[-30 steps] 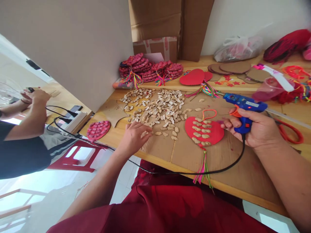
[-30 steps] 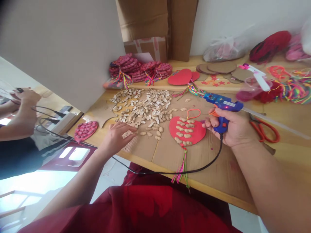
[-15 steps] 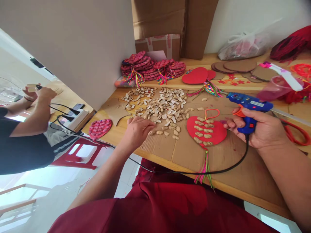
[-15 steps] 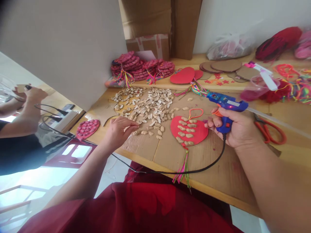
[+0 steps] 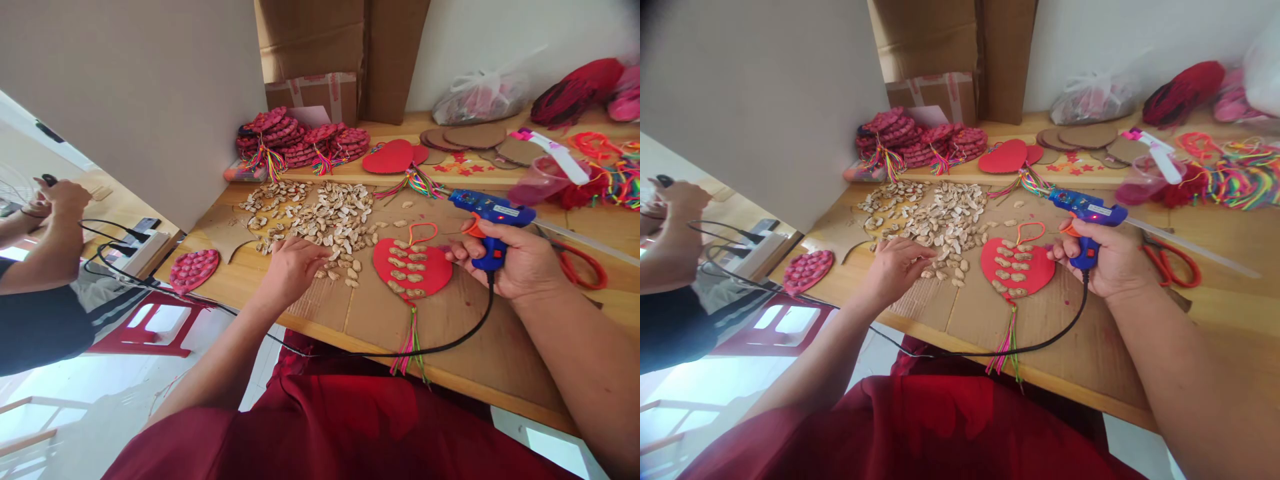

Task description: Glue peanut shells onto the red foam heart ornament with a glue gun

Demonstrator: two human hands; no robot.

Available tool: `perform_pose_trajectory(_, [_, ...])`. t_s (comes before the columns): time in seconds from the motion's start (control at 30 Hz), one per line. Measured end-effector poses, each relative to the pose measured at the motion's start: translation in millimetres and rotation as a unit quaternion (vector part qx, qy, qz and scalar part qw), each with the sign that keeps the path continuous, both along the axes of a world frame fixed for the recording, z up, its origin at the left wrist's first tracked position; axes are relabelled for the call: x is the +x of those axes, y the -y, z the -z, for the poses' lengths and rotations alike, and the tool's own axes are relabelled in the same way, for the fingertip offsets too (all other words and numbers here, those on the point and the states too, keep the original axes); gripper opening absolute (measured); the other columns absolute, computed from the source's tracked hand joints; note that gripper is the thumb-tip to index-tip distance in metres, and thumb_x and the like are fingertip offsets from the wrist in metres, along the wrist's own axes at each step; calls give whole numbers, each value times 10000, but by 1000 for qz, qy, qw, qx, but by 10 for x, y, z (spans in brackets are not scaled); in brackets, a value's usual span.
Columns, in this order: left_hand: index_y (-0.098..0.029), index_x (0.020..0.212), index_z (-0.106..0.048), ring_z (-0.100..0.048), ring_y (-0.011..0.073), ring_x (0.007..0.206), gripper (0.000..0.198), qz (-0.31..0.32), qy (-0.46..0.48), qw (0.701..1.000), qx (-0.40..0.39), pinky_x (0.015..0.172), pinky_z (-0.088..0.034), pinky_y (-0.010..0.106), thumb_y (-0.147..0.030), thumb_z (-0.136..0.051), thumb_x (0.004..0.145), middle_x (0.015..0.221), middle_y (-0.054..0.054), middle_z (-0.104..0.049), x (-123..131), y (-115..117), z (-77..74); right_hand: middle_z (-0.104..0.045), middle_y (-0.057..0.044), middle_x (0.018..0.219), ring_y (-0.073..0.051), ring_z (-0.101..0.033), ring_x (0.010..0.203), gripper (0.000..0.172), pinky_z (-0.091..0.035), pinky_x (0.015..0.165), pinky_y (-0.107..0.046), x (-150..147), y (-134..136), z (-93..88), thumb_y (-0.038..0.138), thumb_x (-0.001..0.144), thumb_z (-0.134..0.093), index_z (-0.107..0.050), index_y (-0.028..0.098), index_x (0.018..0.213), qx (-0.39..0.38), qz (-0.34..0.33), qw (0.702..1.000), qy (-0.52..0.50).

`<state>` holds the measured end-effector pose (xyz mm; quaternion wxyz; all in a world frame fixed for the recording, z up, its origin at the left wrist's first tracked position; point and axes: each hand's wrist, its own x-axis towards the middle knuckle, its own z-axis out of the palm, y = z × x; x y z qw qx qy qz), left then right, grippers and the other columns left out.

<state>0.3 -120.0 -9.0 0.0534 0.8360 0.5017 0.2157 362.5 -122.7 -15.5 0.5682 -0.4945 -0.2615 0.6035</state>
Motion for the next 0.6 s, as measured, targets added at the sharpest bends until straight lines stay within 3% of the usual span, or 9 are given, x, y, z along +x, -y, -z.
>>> perform_pose_trajectory(0.27, [-213, 978, -807, -711, 171, 803, 144, -74, 48, 991, -104, 766, -530, 307, -229, -670, 938, 978, 30, -818, -399, 132, -105, -467, -1, 446, -163, -541, 546, 197, -590, 616, -268, -10, -16, -11, 297, 578, -807, -710, 192, 714, -7, 2, 1000, 8])
perform_pose_trajectory(0.47, [-204, 976, -795, -707, 168, 823, 112, -50, 37, 991, -118, 757, -536, 294, -178, -712, 904, 972, 37, -792, -353, 189, 41, -458, 1, 443, -163, -520, 535, 181, -584, 595, -273, -32, -23, -20, 286, 582, -795, -708, 194, 712, 1, 7, 1000, 11])
perform_pose_trajectory(0.6, [-202, 929, -791, -706, 176, 845, 112, -38, 14, 994, -102, 819, -548, 312, -149, -695, 909, 935, 41, -772, -313, 172, 56, -452, 0, 452, -166, -524, 546, 166, -598, 597, -279, -34, -24, -26, 284, 590, -782, -675, 197, 682, -15, 16, 1000, 11])
